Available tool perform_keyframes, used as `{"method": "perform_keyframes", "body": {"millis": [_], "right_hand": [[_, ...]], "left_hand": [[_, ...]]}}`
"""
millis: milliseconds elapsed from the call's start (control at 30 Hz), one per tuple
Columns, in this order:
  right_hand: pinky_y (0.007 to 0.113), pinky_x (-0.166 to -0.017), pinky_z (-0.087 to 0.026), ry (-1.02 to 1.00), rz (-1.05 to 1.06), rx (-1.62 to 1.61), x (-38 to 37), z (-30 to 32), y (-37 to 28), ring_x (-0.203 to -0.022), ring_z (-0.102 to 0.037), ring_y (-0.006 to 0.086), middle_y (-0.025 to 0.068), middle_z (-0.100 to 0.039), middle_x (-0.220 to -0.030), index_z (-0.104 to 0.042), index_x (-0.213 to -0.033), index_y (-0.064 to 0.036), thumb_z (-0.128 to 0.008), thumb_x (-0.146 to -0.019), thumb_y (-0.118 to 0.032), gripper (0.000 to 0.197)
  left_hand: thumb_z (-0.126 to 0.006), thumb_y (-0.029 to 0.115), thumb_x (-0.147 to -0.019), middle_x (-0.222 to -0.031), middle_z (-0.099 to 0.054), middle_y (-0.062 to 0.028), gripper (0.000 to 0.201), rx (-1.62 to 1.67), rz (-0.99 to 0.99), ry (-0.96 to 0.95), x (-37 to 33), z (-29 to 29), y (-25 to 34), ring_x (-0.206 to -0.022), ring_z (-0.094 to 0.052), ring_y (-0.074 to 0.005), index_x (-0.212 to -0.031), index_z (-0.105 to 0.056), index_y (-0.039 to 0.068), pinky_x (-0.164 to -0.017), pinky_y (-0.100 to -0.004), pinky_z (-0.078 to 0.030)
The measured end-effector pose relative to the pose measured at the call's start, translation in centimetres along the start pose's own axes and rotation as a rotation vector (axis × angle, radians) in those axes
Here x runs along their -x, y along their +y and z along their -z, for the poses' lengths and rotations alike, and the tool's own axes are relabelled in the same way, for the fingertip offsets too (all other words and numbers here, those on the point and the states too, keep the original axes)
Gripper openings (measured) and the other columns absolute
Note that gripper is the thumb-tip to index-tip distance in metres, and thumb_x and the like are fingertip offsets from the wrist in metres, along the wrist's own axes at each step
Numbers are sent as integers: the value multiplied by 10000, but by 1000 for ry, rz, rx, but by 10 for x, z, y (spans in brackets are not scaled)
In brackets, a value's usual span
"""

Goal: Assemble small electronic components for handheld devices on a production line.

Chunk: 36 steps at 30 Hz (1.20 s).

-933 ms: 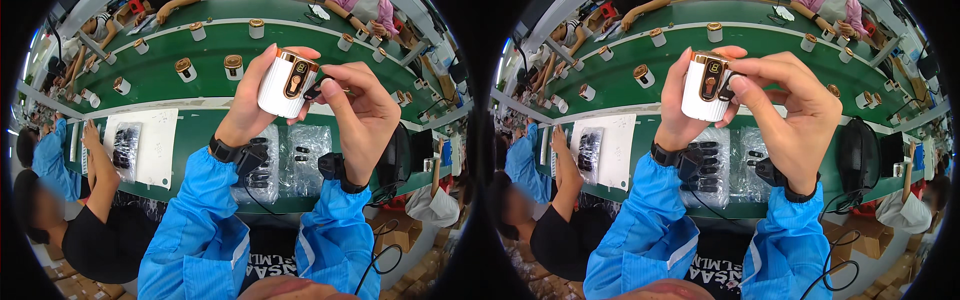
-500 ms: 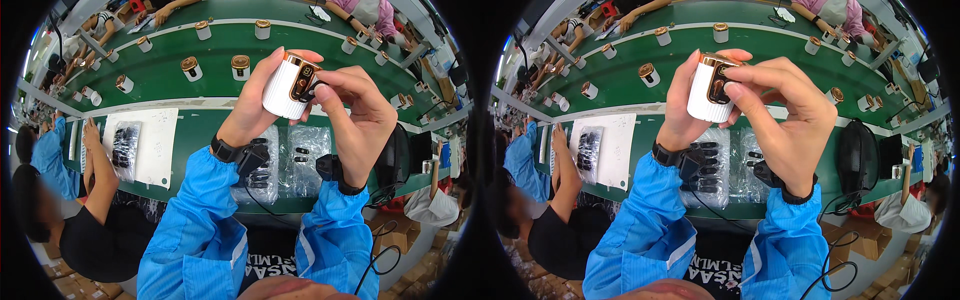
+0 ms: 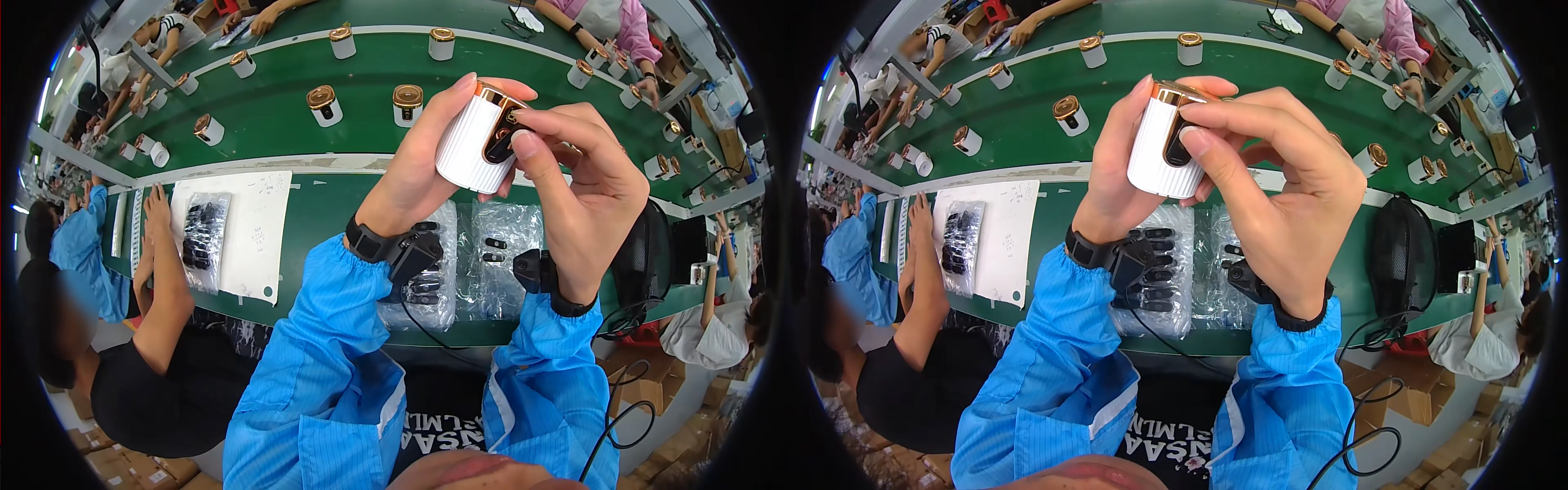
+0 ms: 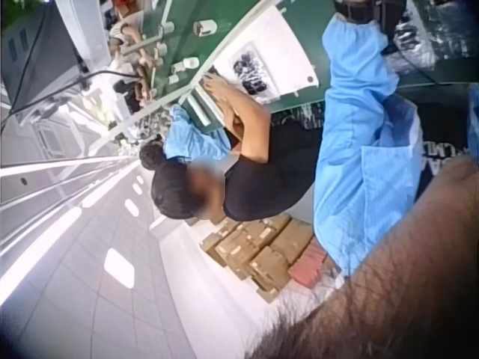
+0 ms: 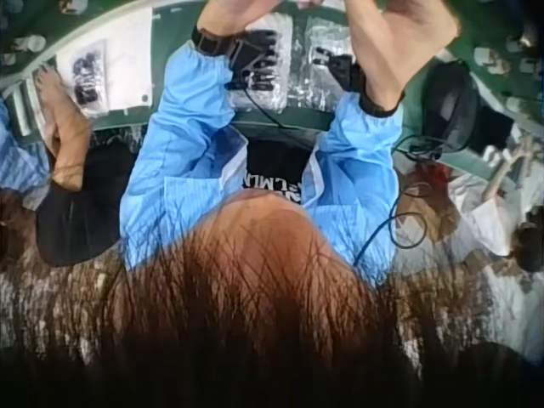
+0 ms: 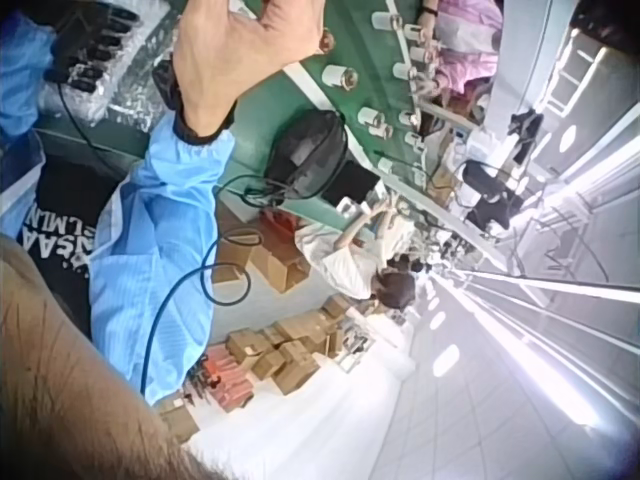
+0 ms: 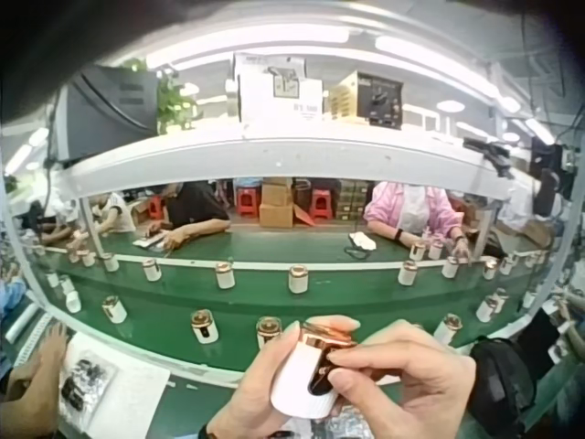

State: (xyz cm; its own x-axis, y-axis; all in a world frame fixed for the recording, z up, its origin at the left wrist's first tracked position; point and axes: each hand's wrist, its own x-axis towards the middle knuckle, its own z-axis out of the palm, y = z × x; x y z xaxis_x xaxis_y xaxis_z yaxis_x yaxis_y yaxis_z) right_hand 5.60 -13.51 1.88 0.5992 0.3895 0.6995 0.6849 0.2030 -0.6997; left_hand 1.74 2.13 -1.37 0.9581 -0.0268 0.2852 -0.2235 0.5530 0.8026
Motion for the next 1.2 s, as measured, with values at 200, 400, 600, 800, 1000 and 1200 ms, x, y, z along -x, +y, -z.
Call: {"method": "perform_keyframes", "body": {"millis": [200,400,600,800,1000,1200], "right_hand": [[248,-724,-547,-3,8,30,-1,1,-1,-886,-669,142,101,-686,-1048,-754,-1069,53,-750,-898,70,172],[256,-789,-543,-37,97,178,-8,9,12,-973,-662,139,95,-680,-1145,-690,-1239,45,-718,-926,41,313],[350,-987,-515,-249,-249,-116,-10,20,23,-1100,-646,172,114,-713,-1198,-654,-1329,1,-704,-958,-57,379],[329,-964,-526,-141,-209,-196,-15,20,49,-1080,-668,156,96,-714,-1203,-641,-1335,18,-670,-1018,-123,348],[313,-960,-530,-185,-217,-146,-18,25,49,-1043,-686,150,90,-721,-1176,-625,-1351,23,-666,-1030,-136,361],[302,-978,-523,-309,-249,-76,-18,32,53,-1139,-647,152,93,-677,-1269,-575,-1413,30,-627,-1045,-91,391]], "left_hand": [[-249,555,-1097,-973,-710,-97,704,-15,6,-17,0,2,-2,-642,-647,-173,-1444,-538,14,-497,-282,-498],[-279,537,-1101,-1037,-703,-101,684,-35,-13,55,2,-10,1,-644,-650,-179,-1515,-464,25,-519,-292,-528],[-399,468,-1101,-1085,-692,-111,633,-94,15,5,0,-1,0,-679,-678,-180,-1549,-417,22,-528,-286,-548],[-640,314,-1038,-1059,-693,-100,552,-533,-167,118,0,5,-8,-757,-684,-140,-1489,-487,35,-570,-287,-568],[-693,288,-1003,-1005,-700,-111,568,-742,-179,92,4,10,0,-706,-666,-124,-1455,-515,-5,-568,-280,-549],[-697,294,-1006,-1069,-690,-121,621,-839,-167,2,2,29,-1,-842,-688,-147,-1507,-463,11,-673,-291,-571]]}}
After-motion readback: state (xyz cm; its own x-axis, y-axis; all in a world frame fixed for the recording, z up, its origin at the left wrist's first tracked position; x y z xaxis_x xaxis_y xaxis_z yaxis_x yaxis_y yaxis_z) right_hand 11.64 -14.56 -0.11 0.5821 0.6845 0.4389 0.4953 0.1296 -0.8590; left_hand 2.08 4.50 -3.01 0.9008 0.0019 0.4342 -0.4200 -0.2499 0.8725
